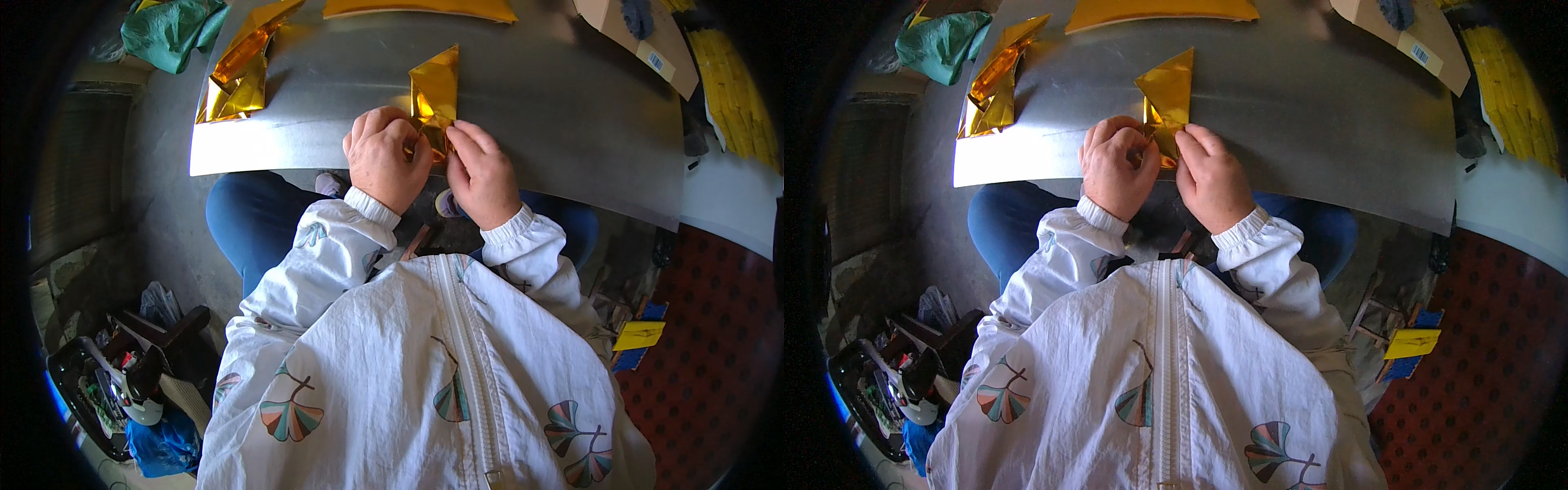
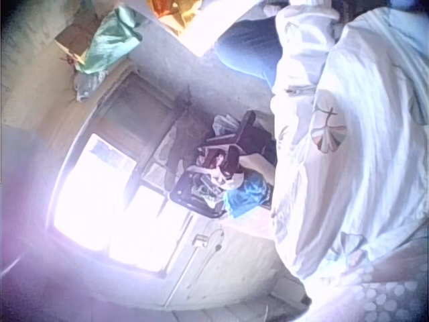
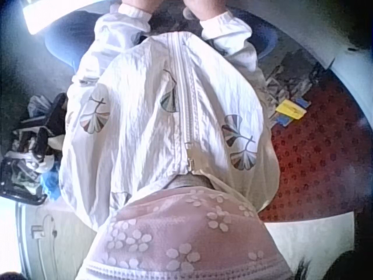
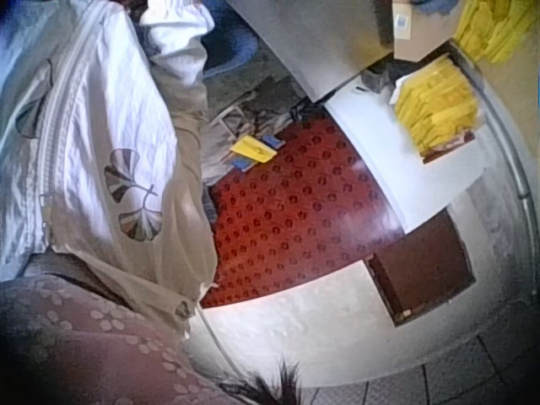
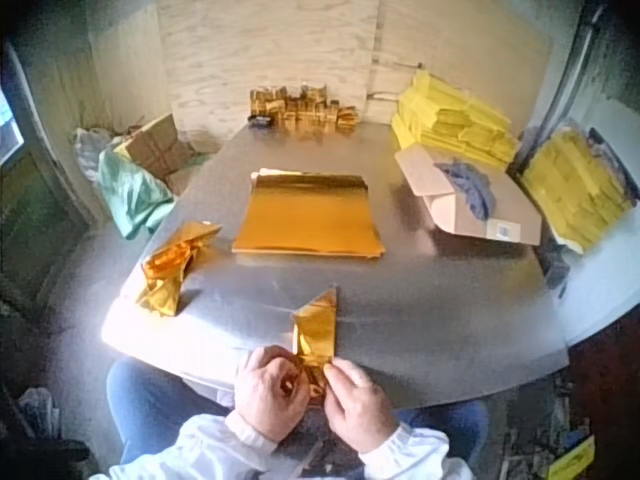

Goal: The person folds a sheet of gold-colored paper by hand into a small triangular packet on a metal table. They press the creases, tuck flaps, and place the finished packet with others. Then they pick up a new sheet and begin folding it.

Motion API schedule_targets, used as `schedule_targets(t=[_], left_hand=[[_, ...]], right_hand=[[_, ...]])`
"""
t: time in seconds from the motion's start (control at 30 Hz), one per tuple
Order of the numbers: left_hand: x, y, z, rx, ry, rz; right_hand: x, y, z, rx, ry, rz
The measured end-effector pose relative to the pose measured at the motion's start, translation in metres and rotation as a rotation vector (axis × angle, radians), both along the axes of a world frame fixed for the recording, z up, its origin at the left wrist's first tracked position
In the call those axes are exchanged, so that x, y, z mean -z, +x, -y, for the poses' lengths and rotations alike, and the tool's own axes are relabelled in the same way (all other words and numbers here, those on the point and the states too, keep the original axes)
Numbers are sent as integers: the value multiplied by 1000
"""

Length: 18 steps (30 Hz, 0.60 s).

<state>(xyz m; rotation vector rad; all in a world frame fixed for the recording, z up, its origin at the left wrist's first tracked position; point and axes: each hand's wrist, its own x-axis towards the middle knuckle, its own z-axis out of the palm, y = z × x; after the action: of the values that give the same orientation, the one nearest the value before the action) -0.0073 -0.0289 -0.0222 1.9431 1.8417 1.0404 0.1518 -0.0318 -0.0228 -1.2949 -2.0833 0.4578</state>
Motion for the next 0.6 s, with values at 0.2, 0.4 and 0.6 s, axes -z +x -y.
schedule_targets(t=[0.2,0.4,0.6], left_hand=[[-2,2,-1,-26,-14,-43],[-2,-11,3,52,-45,5],[-3,-35,23,73,-49,90]], right_hand=[[5,6,6,-126,61,141],[6,7,9,-149,76,188],[8,4,11,-135,84,163]])
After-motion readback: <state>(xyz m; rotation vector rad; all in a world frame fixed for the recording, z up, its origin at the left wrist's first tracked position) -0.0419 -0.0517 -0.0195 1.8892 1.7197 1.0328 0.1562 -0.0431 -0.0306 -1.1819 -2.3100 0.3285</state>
